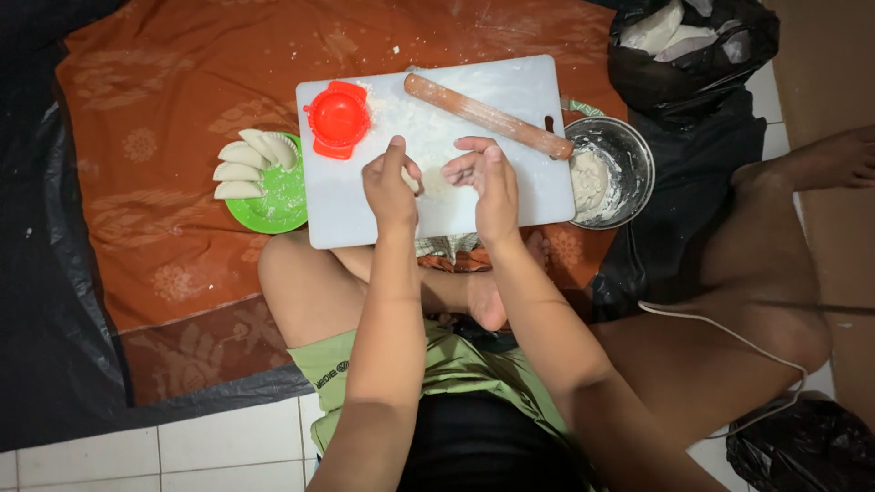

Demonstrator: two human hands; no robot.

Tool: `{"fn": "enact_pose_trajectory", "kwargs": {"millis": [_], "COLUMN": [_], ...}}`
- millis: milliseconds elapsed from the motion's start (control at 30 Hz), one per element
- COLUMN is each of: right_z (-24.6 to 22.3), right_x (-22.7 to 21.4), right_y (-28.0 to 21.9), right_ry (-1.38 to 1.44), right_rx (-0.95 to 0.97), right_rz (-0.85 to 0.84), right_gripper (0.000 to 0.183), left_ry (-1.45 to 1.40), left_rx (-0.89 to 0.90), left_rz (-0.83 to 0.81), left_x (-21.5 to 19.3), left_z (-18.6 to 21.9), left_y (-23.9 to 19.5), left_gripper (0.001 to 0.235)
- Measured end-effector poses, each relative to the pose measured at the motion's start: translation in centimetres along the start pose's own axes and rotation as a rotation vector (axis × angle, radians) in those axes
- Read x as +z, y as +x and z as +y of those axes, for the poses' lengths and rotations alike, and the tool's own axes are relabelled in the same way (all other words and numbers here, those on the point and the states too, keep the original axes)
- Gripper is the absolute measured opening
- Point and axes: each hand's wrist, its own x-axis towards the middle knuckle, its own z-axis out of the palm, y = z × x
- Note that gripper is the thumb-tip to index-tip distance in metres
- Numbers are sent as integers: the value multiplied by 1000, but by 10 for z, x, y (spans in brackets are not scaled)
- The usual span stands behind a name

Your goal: Preparing dough wrappers by rolling small pieces of dough into balls and flattening them with a rolling pin on a cutting board.

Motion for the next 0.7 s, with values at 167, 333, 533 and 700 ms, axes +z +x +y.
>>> {"fn": "enact_pose_trajectory", "kwargs": {"millis": [167, 333, 533, 700], "right_z": [-12, 11, 61, 52], "right_x": [25, 22, -23, -29], "right_y": [-12, -8, 13, 16], "right_ry": [-217, -412, -396, 243], "right_rx": [-349, -592, -375, 25], "right_rz": [31, -64, 54, 156], "right_gripper": [60, 62, 48, 20], "left_ry": [-261, 50, -71, 428], "left_rx": [-134, -418, -423, -60], "left_rz": [-99, -100, -598, -427], "left_x": [3, 11, 2, -2], "left_z": [-1, -7, 29, 30], "left_y": [-20, -23, -64, -64], "left_gripper": [64, 78, 109, 68]}}
